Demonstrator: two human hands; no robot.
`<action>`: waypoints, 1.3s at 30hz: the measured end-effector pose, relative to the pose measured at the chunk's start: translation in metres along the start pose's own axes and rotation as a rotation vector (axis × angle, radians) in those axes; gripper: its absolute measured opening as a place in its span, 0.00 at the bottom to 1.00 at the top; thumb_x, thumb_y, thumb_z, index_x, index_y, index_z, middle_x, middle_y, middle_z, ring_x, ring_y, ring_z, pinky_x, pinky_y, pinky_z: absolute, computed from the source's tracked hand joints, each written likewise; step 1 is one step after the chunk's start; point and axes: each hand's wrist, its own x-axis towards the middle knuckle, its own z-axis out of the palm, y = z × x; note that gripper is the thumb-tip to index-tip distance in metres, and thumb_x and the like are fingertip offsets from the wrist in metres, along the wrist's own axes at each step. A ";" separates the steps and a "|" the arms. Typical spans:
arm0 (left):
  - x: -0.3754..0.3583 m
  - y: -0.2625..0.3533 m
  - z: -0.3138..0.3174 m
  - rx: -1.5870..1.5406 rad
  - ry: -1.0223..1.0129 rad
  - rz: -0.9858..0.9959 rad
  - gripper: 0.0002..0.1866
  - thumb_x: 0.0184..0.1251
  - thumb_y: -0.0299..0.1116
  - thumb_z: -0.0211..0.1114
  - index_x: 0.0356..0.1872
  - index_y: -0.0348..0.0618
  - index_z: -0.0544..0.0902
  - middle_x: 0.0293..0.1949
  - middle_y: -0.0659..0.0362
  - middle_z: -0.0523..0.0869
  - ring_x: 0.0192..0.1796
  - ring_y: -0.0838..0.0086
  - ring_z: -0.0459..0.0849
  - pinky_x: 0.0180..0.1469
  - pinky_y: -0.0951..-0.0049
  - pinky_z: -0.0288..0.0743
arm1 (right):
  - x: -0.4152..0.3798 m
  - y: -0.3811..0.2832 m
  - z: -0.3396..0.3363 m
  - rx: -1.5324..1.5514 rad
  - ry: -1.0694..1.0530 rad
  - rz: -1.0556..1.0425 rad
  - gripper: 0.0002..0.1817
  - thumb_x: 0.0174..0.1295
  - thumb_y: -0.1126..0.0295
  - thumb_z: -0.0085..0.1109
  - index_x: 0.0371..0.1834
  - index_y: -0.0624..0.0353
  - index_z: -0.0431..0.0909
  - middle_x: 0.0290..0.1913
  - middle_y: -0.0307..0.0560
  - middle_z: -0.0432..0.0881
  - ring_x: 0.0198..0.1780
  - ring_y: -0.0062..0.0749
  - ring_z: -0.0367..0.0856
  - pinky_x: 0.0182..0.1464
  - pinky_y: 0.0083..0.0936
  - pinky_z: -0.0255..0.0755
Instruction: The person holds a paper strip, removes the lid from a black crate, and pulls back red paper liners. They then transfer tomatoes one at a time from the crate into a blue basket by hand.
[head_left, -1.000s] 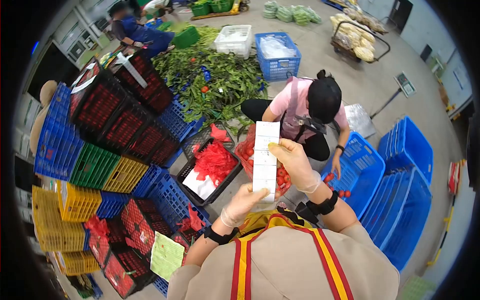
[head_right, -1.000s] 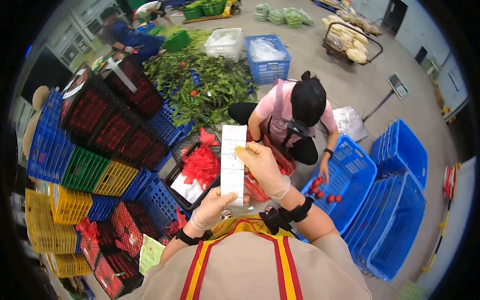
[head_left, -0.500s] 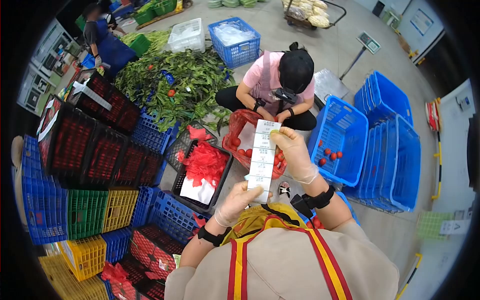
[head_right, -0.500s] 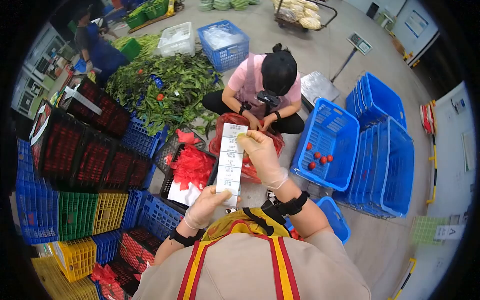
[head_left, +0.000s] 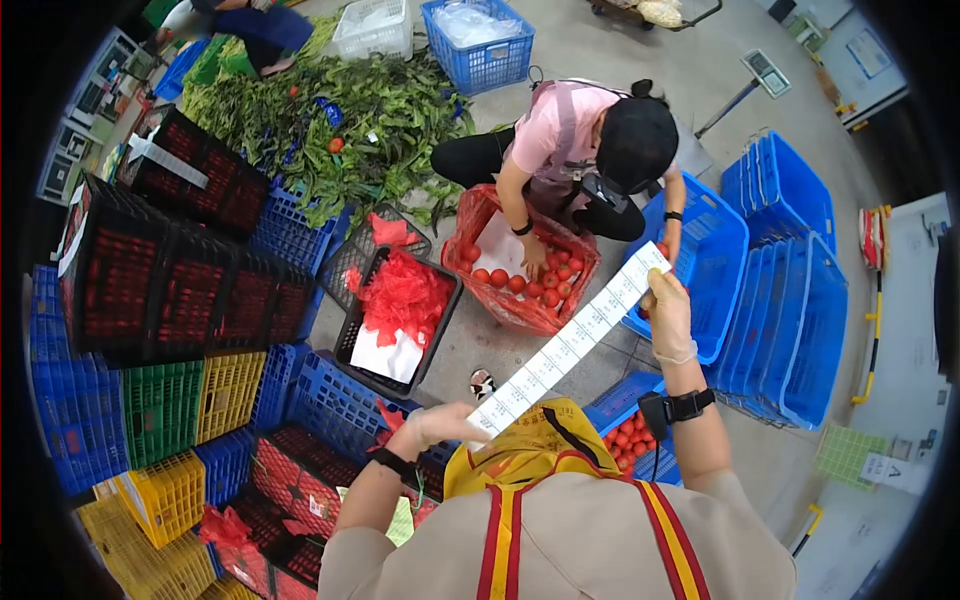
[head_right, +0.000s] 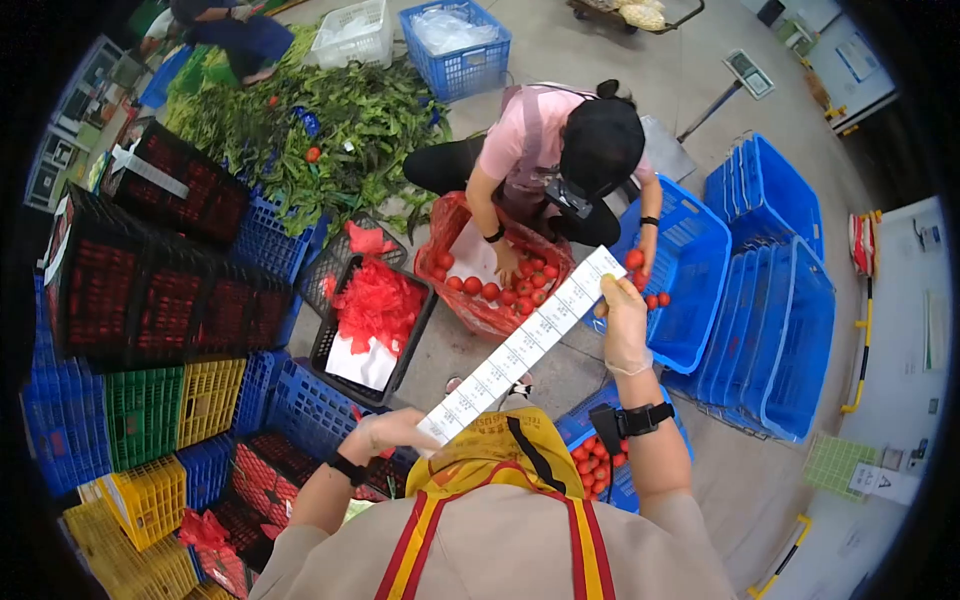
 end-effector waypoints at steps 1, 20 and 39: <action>0.000 -0.012 -0.006 -0.020 0.009 -0.003 0.22 0.60 0.34 0.66 0.52 0.31 0.78 0.42 0.56 0.85 0.44 0.74 0.83 0.49 0.75 0.74 | 0.010 0.012 -0.009 -0.040 0.014 0.011 0.09 0.64 0.67 0.54 0.37 0.62 0.79 0.29 0.34 0.78 0.24 0.14 0.66 0.28 0.13 0.59; -0.025 -0.241 0.042 0.323 0.734 -0.523 0.22 0.62 0.50 0.54 0.43 0.42 0.83 0.42 0.46 0.84 0.46 0.53 0.82 0.51 0.61 0.73 | 0.044 0.141 0.108 -0.201 -0.524 0.282 0.08 0.66 0.72 0.51 0.41 0.64 0.77 0.31 0.38 0.82 0.28 0.15 0.76 0.33 0.13 0.69; -0.039 -0.139 0.083 -0.626 0.949 0.877 0.19 0.65 0.32 0.59 0.57 0.43 0.77 0.49 0.60 0.83 0.51 0.78 0.78 0.55 0.75 0.71 | -0.187 0.088 0.310 -0.824 -1.823 -0.290 0.09 0.54 0.82 0.52 0.36 0.66 0.81 0.32 0.46 0.81 0.31 0.27 0.80 0.34 0.21 0.73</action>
